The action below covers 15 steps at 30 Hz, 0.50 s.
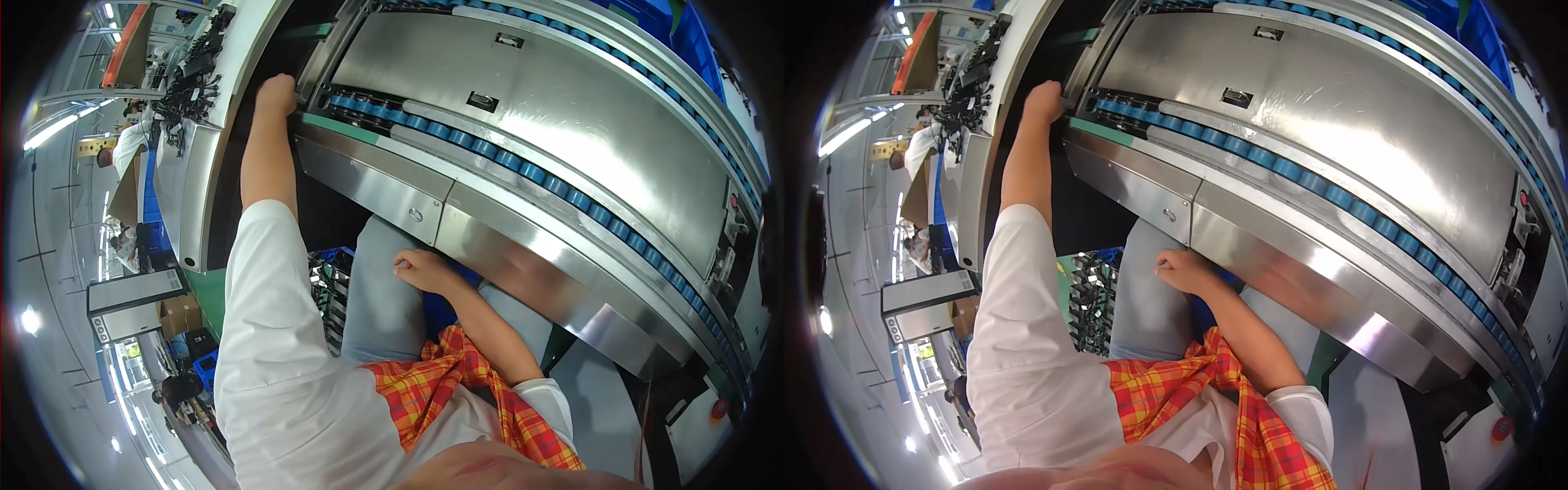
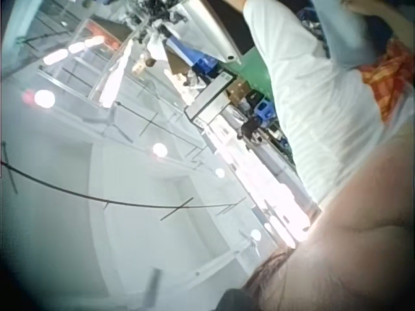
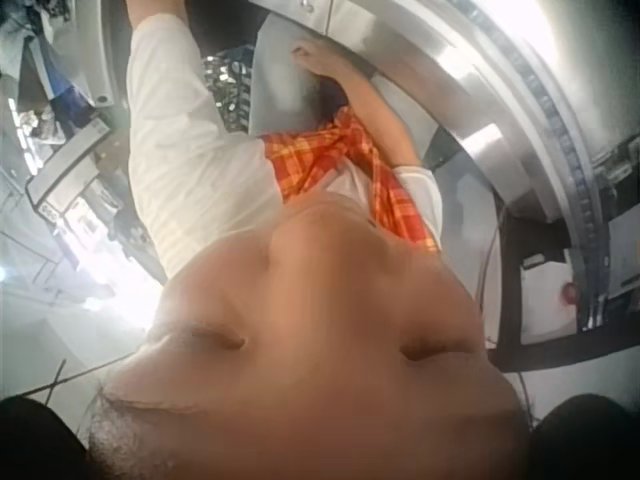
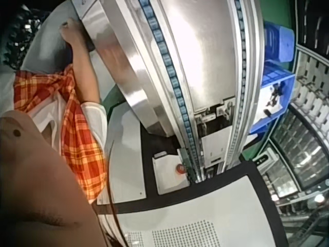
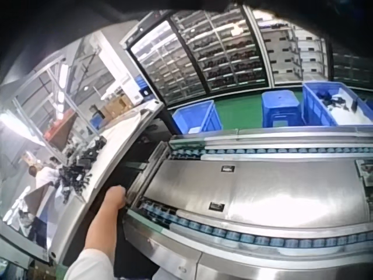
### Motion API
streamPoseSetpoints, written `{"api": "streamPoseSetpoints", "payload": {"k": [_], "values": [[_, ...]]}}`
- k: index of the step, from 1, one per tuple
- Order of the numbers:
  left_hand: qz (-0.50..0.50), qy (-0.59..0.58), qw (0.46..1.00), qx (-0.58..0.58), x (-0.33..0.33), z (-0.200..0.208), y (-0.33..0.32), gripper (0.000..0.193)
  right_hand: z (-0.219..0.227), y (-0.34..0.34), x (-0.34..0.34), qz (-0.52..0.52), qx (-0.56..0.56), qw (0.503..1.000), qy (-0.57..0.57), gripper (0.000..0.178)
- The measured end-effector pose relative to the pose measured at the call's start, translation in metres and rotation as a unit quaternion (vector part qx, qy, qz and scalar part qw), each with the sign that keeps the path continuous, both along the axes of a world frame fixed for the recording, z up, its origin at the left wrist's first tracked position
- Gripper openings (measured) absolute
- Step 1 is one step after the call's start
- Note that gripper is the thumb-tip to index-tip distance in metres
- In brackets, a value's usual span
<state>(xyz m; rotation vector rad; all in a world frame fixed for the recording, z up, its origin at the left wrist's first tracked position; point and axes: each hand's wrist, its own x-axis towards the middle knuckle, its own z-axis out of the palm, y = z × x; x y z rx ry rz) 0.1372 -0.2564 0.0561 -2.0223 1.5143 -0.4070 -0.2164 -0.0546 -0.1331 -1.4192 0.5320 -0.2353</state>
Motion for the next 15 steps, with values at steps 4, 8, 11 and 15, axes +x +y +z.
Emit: {"api": "streamPoseSetpoints", "payload": {"k": [4, 8, 11, 15], "values": [[-0.027, -0.006, 1.0, -0.002, -0.064, -0.002, 0.004, 0.019, -0.005, -0.005, -0.014, 0.015, 0.007, 0.999, -0.048, 0.026], [-0.043, -0.011, 0.999, 0.006, -0.11, 0.006, 0.018, 0.018, 0.002, -0.009, -0.021, 0.015, 0.001, 1.0, -0.015, 0.028], [-0.037, 0.033, 0.998, 0.042, -0.153, 0.012, 0.029, 0.018, -0.01, -0.004, -0.019, 0.025, 0.003, 0.999, -0.031, 0.028], [-0.026, 0.054, 0.998, -0.008, -0.197, -0.004, 0.038, 0.016, -0.034, 0.004, -0.021, 0.013, 0.0, 1.0, -0.001, 0.029]]}}
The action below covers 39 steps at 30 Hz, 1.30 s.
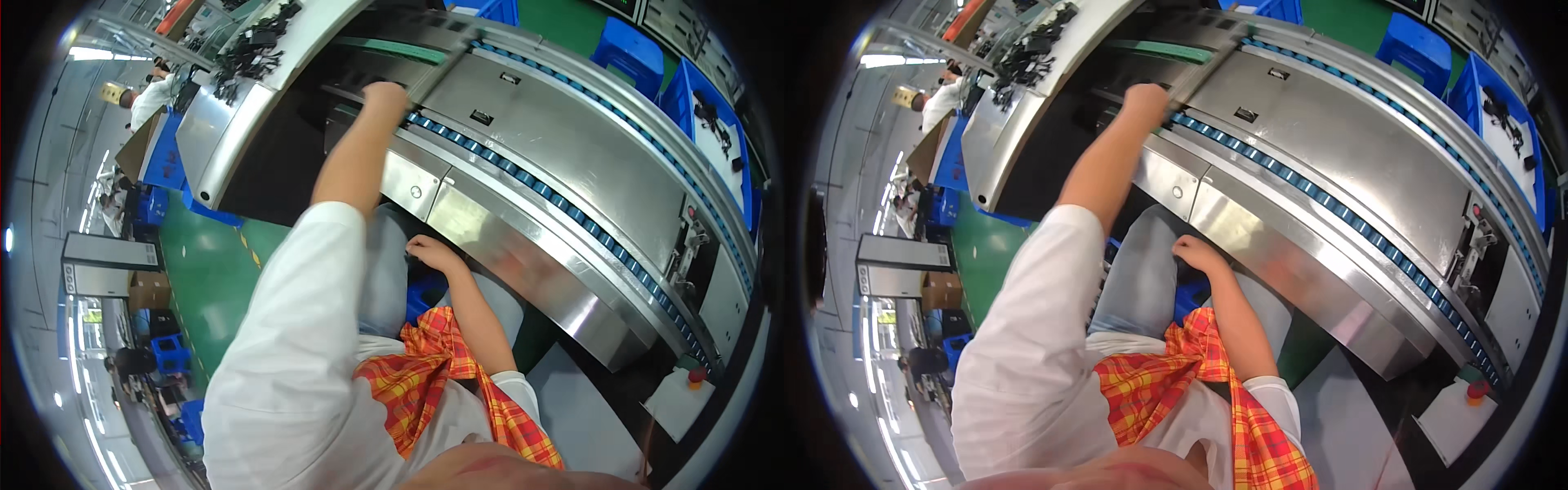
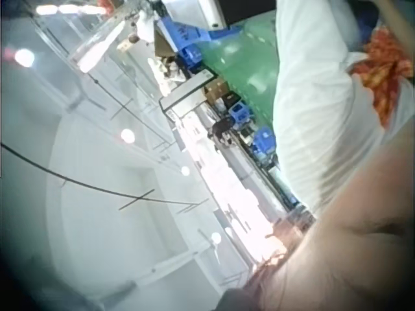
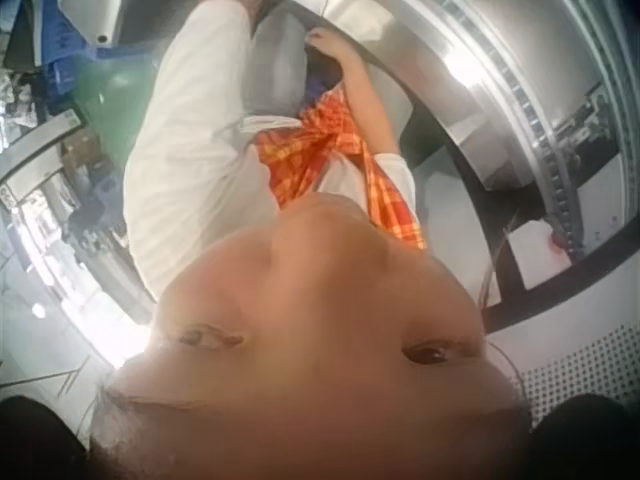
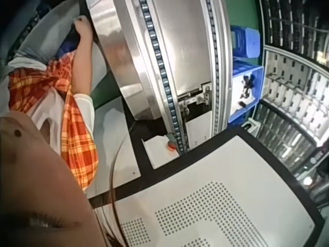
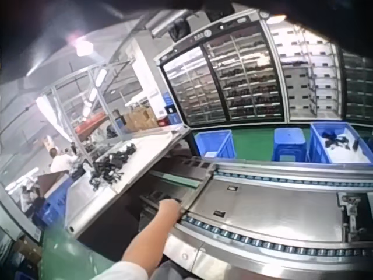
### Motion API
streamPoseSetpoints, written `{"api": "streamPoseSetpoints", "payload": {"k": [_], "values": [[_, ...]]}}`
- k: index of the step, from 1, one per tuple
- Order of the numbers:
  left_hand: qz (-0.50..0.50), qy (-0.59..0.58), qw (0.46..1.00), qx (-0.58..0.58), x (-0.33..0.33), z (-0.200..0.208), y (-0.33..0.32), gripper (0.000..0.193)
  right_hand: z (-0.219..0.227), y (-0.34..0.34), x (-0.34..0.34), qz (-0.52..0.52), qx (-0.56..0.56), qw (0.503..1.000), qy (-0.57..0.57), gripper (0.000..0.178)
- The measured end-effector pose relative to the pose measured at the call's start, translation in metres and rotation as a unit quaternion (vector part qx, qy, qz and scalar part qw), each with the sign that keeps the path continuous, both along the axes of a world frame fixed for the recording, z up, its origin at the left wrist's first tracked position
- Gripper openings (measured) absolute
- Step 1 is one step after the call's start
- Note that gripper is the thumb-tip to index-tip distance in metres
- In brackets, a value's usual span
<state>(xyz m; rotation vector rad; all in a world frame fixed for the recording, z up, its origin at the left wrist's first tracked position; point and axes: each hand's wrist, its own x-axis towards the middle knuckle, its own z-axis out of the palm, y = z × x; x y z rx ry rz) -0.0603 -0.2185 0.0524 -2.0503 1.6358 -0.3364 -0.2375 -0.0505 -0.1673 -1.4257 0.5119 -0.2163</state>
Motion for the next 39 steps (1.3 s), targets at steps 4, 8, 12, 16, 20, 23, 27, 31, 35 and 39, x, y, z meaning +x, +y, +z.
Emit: {"api": "streamPoseSetpoints", "payload": {"k": [4, 8, 12, 16, 20, 23, 27, 31, 35, 39], "values": [[0.031, 0.042, 0.998, 0.037, -0.062, -0.029, 0.002, 0.025, -0.027, 0.015, -0.004, -0.026, -0.041, 0.988, 0.144, 0.032], [0.041, 0.119, 0.982, 0.139, -0.126, -0.02, 0.01, 0.039, -0.061, 0.035, 0.017, -0.122, -0.149, 0.981, -0.004, 0.036], [-0.061, 0.108, 0.992, 0.033, -0.198, -0.007, 0.072, 0.02, -0.012, 0.082, 0.029, -0.111, -0.135, 0.983, -0.045, 0.037], [-0.098, 0.147, 0.984, 0.02, -0.259, 0.002, 0.101, 0.024, 0.016, 0.123, 0.057, -0.109, -0.118, 0.983, -0.091, 0.038], [-0.225, 0.223, 0.948, 0.036, -0.286, 0.028, 0.131, 0.023, 0.001, 0.129, 0.038, -0.164, -0.091, 0.978, -0.088, 0.039], [-0.244, 0.52, 0.819, -0.01, -0.248, 0.056, 0.165, 0.022, 0.001, 0.127, 0.025, -0.241, -0.064, 0.964, -0.087, 0.039], [-0.3, 0.486, 0.786, -0.236, -0.158, 0.036, 0.148, 0.022, -0.058, 0.087, 0.025, -0.187, -0.102, 0.973, 0.095, 0.039], [-0.308, 0.337, 0.808, -0.372, -0.035, -0.014, 0.153, 0.027, -0.03, 0.077, 0.016, -0.037, -0.088, 0.958, 0.27, 0.037], [-0.278, 0.356, 0.814, -0.366, -0.035, -0.034, 0.149, 0.033, -0.01, 0.082, 0.022, -0.118, -0.099, 0.952, 0.265, 0.038], [-0.25, 0.391, 0.822, -0.329, -0.049, -0.04, 0.152, 0.039, -0.01, 0.083, 0.052, -0.056, -0.088, 0.952, 0.289, 0.036]]}}
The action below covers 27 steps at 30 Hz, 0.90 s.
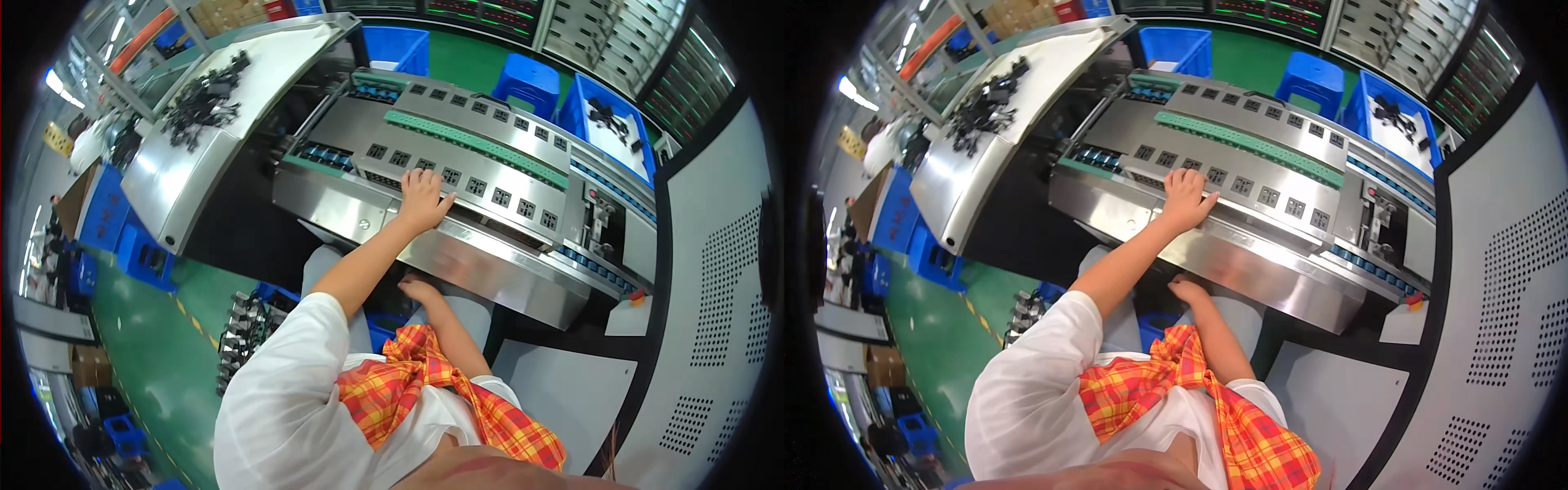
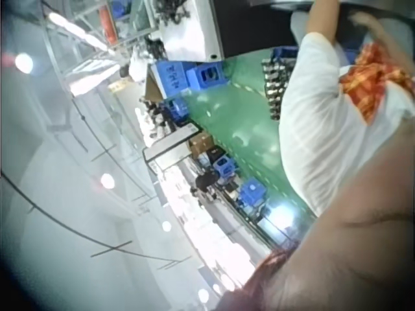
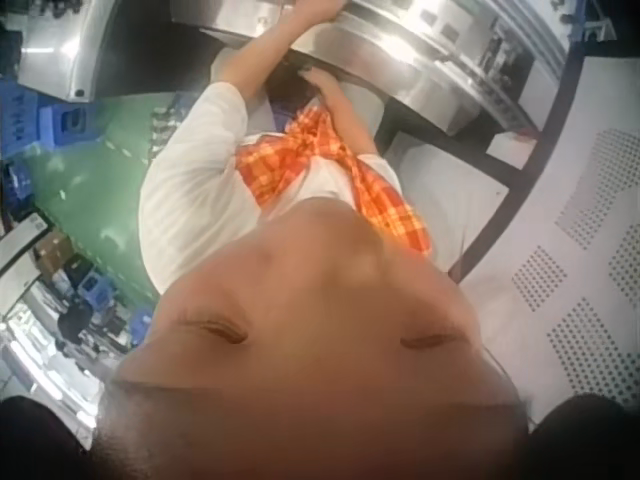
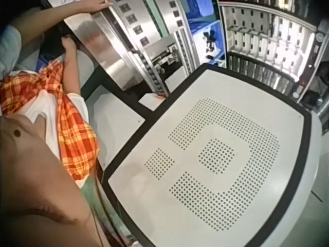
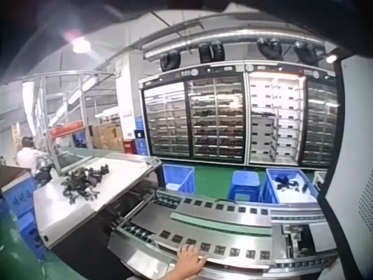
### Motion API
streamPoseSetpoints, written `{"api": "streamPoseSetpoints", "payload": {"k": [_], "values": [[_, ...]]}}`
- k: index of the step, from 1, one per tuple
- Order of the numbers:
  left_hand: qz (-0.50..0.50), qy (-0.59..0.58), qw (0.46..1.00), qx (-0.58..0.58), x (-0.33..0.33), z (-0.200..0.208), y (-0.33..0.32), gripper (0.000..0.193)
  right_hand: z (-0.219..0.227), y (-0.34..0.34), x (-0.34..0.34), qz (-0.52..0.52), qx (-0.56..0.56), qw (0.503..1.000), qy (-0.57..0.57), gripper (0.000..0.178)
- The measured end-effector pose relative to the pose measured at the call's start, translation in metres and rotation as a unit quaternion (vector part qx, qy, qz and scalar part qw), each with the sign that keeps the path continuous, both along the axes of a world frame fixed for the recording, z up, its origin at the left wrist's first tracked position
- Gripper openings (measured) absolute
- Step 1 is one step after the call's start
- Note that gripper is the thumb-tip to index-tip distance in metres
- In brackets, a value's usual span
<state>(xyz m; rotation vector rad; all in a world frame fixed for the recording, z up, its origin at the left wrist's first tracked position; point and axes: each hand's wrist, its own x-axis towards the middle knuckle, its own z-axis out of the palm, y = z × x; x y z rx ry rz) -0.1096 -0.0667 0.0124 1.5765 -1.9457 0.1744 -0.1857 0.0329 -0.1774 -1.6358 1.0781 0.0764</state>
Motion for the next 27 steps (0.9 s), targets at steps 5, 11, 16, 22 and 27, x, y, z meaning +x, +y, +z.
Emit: {"api": "streamPoseSetpoints", "payload": {"k": [5, 11, 16, 22, 27], "values": [[-0.061, 0.034, 0.995, 0.073, -0.078, 0.028, 0.007, 0.049, -0.08, -0.007, -0.017, -0.068, -0.267, 0.937, -0.215, 0.039], [-0.019, 0.056, 0.993, 0.099, -0.076, 0.009, 0.018, 0.053, 0.0, 0.015, -0.023, -0.167, -0.147, 0.96, -0.168, 0.038], [-0.146, 0.051, 0.987, 0.048, -0.043, 0.01, 0.027, 0.051, -0.033, -0.003, -0.052, -0.183, 0.04, 0.979, -0.078, 0.033], [-0.224, -0.093, 0.969, 0.049, 0.079, 0.062, -0.009, 0.053, -0.083, -0.014, -0.05, -0.071, -0.07, 0.995, -0.023, 0.023], [0.153, -0.165, 0.974, -0.033, 0.316, 0.154, -0.042, 0.046, -0.056, 0.009, -0.023, -0.052, -0.05, 0.996, -0.05, 0.023]]}}
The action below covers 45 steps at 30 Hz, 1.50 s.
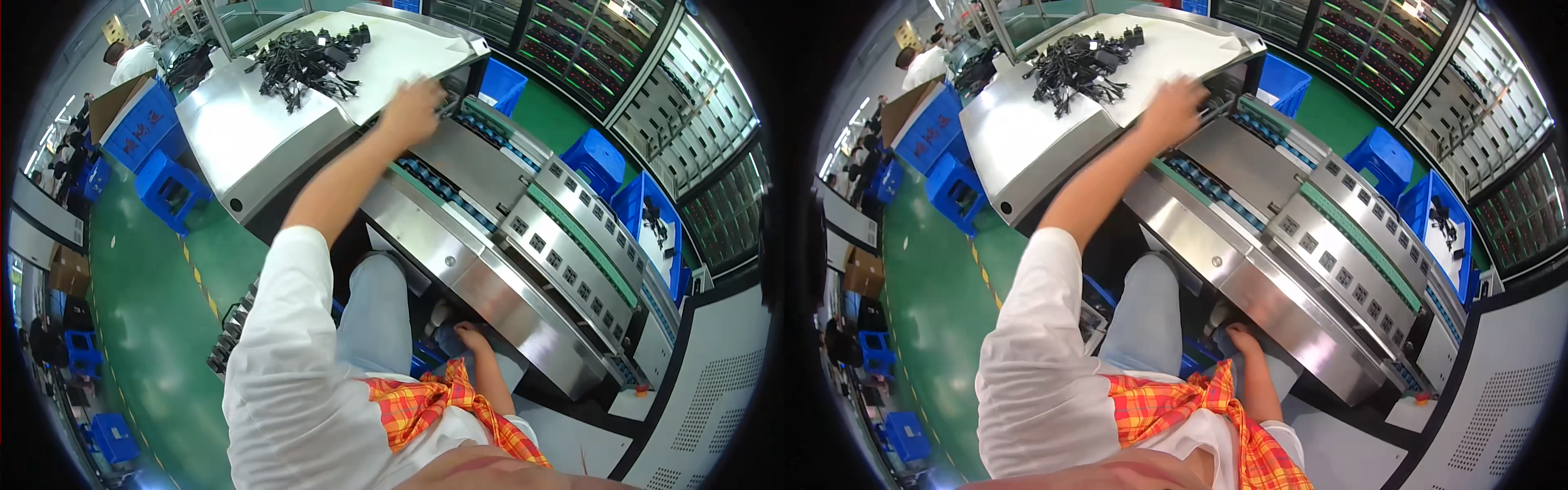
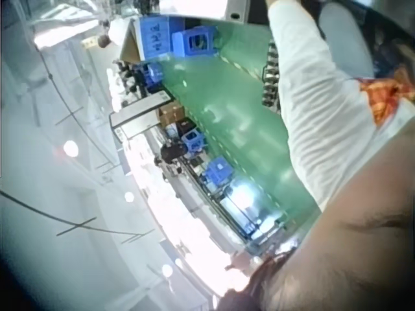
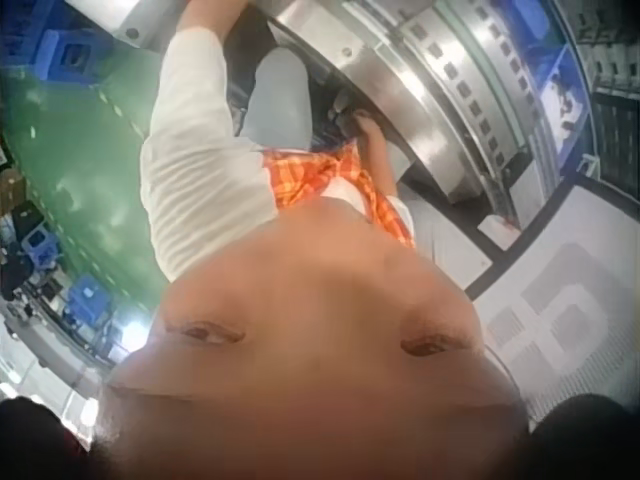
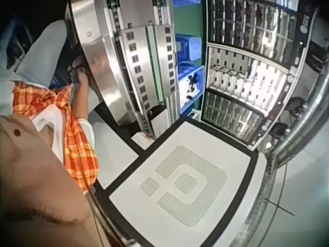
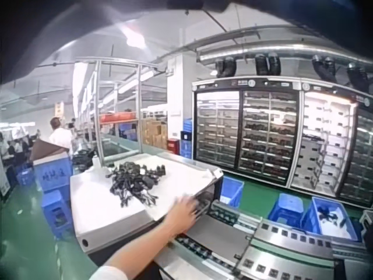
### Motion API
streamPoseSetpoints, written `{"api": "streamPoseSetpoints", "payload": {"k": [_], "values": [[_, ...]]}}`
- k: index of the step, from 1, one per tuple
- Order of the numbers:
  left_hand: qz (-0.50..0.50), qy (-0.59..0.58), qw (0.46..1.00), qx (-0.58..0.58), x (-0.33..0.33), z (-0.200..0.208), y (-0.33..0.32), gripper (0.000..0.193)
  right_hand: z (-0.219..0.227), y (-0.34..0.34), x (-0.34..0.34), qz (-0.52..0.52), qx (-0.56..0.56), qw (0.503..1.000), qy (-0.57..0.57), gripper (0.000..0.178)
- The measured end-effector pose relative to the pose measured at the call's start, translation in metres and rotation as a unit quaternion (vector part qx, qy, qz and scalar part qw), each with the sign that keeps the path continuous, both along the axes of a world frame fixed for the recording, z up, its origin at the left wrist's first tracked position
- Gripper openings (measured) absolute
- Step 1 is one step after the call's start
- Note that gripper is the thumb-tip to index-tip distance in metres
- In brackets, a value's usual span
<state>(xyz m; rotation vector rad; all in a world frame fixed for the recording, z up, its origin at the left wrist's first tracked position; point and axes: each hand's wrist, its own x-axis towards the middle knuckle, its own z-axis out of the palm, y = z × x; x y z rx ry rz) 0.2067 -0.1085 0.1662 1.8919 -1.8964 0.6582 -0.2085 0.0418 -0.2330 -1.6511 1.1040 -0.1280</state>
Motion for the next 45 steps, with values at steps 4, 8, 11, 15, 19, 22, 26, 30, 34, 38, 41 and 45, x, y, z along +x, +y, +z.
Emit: {"api": "streamPoseSetpoints", "payload": {"k": [4, 8, 11, 15, 19, 22, 26, 30, 34, 38, 41, 45], "values": [[0.243, -0.112, 0.958, -0.099, 0.154, 0.045, -0.015, 0.048, -0.005, -0.004, 0.0, 0.019, 0.037, 0.995, 0.093, 0.033], [0.355, 0.032, 0.929, -0.096, 0.222, 0.046, 0.019, 0.046, 0.007, 0.006, 0.017, 0.037, 0.018, 0.984, 0.176, 0.041], [0.421, 0.198, 0.885, -0.013, 0.235, 0.042, 0.016, 0.044, -0.007, 0.005, 0.007, 0.066, 0.0, 0.976, 0.206, 0.042], [0.378, 0.136, 0.915, 0.038, 0.244, 0.048, 0.021, 0.036, -0.033, 0.003, 0.003, 0.118, -0.02, 0.964, 0.238, 0.044], [0.324, 0.017, 0.943, -0.073, 0.264, 0.063, 0.002, 0.027, -0.04, 0.004, -0.002, 0.146, -0.038, 0.955, 0.254, 0.046], [0.283, -0.04, 0.946, -0.15, 0.271, 0.077, 0.001, 0.023, -0.024, 0.004, 0.004, 0.08, 0.005, 0.959, 0.272, 0.045], [0.298, -0.012, 0.926, -0.232, 0.28, 0.109, 0.009, 0.023, 0.0, 0.008, 0.013, 0.077, -0.01, 0.956, 0.282, 0.042], [0.311, 0.138, 0.891, -0.299, 0.272, 0.125, -0.003, 0.024, 0.002, 0.009, 0.013, 0.09, -0.051, 0.949, 0.297, 0.041], [0.289, 0.088, 0.943, -0.142, 0.311, 0.169, -0.005, 0.029, 0.006, 0.008, 0.025, 0.071, 0.006, 0.957, 0.282, 0.042], [0.286, 0.051, 0.948, -0.132, 0.285, 0.212, -0.013, 0.025, 0.011, 0.002, 0.023, 0.116, -0.021, 0.94, 0.321, 0.053], [0.284, 0.061, 0.924, -0.249, 0.273, 0.213, -0.018, 0.026, 0.013, -0.002, 0.023, 0.073, -0.031, 0.948, 0.308, 0.045], [0.257, 0.084, 0.888, -0.372, 0.304, 0.215, -0.012, 0.03, 0.009, -0.001, 0.025, 0.093, -0.031, 0.949, 0.301, 0.043]]}}
